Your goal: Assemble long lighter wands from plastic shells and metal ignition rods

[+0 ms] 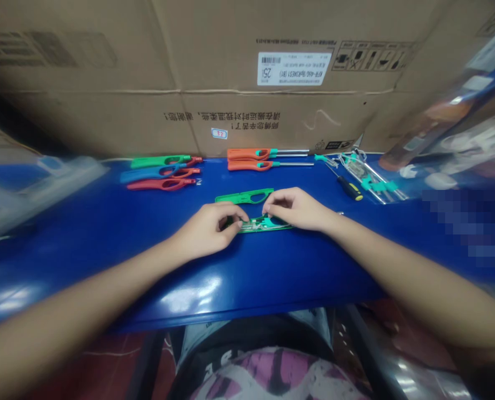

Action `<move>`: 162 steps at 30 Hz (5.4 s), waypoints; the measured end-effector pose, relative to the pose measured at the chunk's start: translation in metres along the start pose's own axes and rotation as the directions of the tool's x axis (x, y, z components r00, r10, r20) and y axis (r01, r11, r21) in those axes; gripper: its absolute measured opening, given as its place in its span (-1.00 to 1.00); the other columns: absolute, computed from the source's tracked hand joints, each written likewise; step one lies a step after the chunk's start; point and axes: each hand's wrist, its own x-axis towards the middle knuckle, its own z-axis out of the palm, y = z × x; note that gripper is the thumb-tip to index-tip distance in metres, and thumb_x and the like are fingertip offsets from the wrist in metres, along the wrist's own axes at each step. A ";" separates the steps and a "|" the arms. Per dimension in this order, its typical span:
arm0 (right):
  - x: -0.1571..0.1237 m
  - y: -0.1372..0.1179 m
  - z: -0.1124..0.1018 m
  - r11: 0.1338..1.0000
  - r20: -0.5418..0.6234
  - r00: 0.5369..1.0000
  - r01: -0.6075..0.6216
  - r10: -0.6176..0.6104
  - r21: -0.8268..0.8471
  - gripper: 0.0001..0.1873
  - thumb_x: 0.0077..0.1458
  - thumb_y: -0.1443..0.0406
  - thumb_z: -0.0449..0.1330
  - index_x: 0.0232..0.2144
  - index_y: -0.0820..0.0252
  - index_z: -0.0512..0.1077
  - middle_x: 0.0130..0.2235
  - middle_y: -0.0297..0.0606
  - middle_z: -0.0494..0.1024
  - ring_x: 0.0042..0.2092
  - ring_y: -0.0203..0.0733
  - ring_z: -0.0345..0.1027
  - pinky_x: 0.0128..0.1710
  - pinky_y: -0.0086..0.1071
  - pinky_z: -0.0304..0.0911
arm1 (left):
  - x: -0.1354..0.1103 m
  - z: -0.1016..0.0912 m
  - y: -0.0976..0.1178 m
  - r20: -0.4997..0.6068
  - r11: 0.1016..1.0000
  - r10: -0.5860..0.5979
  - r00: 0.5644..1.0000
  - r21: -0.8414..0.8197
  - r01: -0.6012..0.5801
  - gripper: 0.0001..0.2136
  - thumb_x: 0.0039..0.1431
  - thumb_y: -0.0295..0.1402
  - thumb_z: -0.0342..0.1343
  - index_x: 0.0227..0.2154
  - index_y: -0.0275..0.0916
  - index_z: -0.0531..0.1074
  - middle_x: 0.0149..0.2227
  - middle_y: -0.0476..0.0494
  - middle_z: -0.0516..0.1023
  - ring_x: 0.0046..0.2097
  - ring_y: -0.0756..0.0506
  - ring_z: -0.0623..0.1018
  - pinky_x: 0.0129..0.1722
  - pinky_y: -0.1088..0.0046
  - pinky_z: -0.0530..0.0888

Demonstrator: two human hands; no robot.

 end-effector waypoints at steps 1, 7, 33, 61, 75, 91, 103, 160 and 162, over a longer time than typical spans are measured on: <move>-0.001 0.000 0.000 0.998 -0.001 1.000 0.031 -0.032 -0.046 -0.80 0.14 0.21 0.22 -0.36 0.24 0.54 -0.42 -0.29 0.53 -0.41 -0.31 0.31 -0.38 -0.39 0.19 | 0.000 0.000 0.000 -0.007 1.000 0.017 1.000 0.015 -0.017 -0.82 0.20 -0.39 0.13 -0.22 -0.22 0.61 -0.29 -0.05 0.58 -0.48 0.04 0.36 -0.44 0.48 0.30; -0.006 0.000 0.002 0.924 0.042 0.961 0.274 -0.273 -0.268 -0.87 0.18 0.28 0.23 -0.31 0.23 0.55 -0.40 -0.32 0.48 -0.41 -0.33 0.24 -0.36 -0.41 0.17 | 0.000 0.002 -0.001 -0.035 0.994 0.090 0.995 0.064 -0.088 -0.85 0.23 -0.39 0.12 -0.27 -0.22 0.61 -0.27 -0.08 0.53 -0.44 0.02 0.40 -0.39 0.46 0.35; -0.003 0.000 0.012 0.969 -0.006 0.999 0.046 -0.049 -0.241 -0.81 0.08 0.19 0.33 -0.35 0.21 0.50 -0.43 -0.40 0.39 -0.43 -0.35 0.17 -0.37 -0.40 0.07 | 0.001 0.006 -0.003 -0.041 0.988 0.129 0.991 0.095 -0.125 -0.83 0.22 -0.42 0.10 -0.21 -0.21 0.58 -0.23 -0.06 0.55 -0.47 0.05 0.37 -0.43 0.48 0.33; -0.017 -0.020 -0.026 0.872 0.303 0.940 0.278 -0.159 -0.403 -0.92 0.16 0.37 0.22 -0.29 0.22 0.53 -0.34 -0.30 0.55 -0.38 -0.32 0.28 -0.36 -0.43 0.16 | -0.003 -0.001 0.000 0.007 0.947 0.239 0.971 0.219 -0.235 -0.82 0.31 -0.26 0.19 -0.21 -0.18 0.67 -0.12 -0.08 0.69 -0.20 -0.07 0.66 -0.32 0.50 0.52; -0.021 -0.025 -0.026 0.858 0.313 0.938 0.279 -0.148 -0.432 -0.86 0.13 0.45 0.18 -0.30 0.21 0.52 -0.35 -0.32 0.54 -0.39 -0.32 0.31 -0.39 -0.44 0.18 | -0.005 0.000 0.001 -0.012 0.943 0.242 0.970 0.237 -0.233 -0.80 0.30 -0.25 0.16 -0.19 -0.19 0.65 -0.13 -0.10 0.68 -0.25 -0.05 0.64 -0.35 0.49 0.51; -0.022 -0.023 -0.026 0.841 0.320 0.933 0.304 -0.166 -0.448 -0.80 0.09 0.50 0.16 -0.27 0.20 0.52 -0.38 -0.34 0.51 -0.40 -0.31 0.30 -0.40 -0.44 0.15 | -0.003 0.006 0.000 0.124 0.859 0.403 0.907 0.292 -0.421 -0.69 0.41 -0.41 0.01 0.10 -0.11 0.53 0.06 -0.20 0.56 0.04 -0.18 0.52 0.07 0.21 0.47; -0.022 -0.022 -0.030 0.794 0.331 0.932 0.313 -0.150 -0.522 -0.81 0.13 0.50 0.16 -0.29 0.21 0.54 -0.25 -0.25 0.59 -0.28 -0.24 0.39 -0.28 -0.39 0.23 | -0.003 0.005 -0.001 0.150 0.833 0.395 0.906 0.357 -0.422 -0.68 0.43 -0.40 -0.03 0.11 -0.14 0.53 0.09 -0.24 0.54 0.06 -0.22 0.49 0.07 0.17 0.48; -0.029 -0.038 -0.036 0.596 0.272 0.961 0.184 0.059 -0.782 -0.80 0.13 0.48 0.19 -0.39 0.18 0.60 -0.28 -0.25 0.64 -0.22 -0.15 0.46 -0.25 -0.34 0.16 | -0.001 0.003 -0.004 0.155 0.840 0.392 0.907 0.342 -0.422 -0.66 0.42 -0.43 -0.02 0.13 -0.07 0.52 0.06 -0.19 0.56 -0.02 -0.18 0.46 0.04 0.20 0.44; -0.030 -0.039 -0.035 0.598 0.291 0.954 0.194 0.068 -0.778 -0.79 0.13 0.47 0.18 -0.37 0.18 0.60 -0.26 -0.24 0.65 -0.22 -0.14 0.46 -0.24 -0.33 0.17 | 0.000 0.004 -0.004 0.149 0.847 0.387 0.910 0.332 -0.415 -0.66 0.42 -0.44 -0.02 0.12 -0.07 0.53 0.05 -0.19 0.56 -0.02 -0.17 0.46 0.04 0.21 0.44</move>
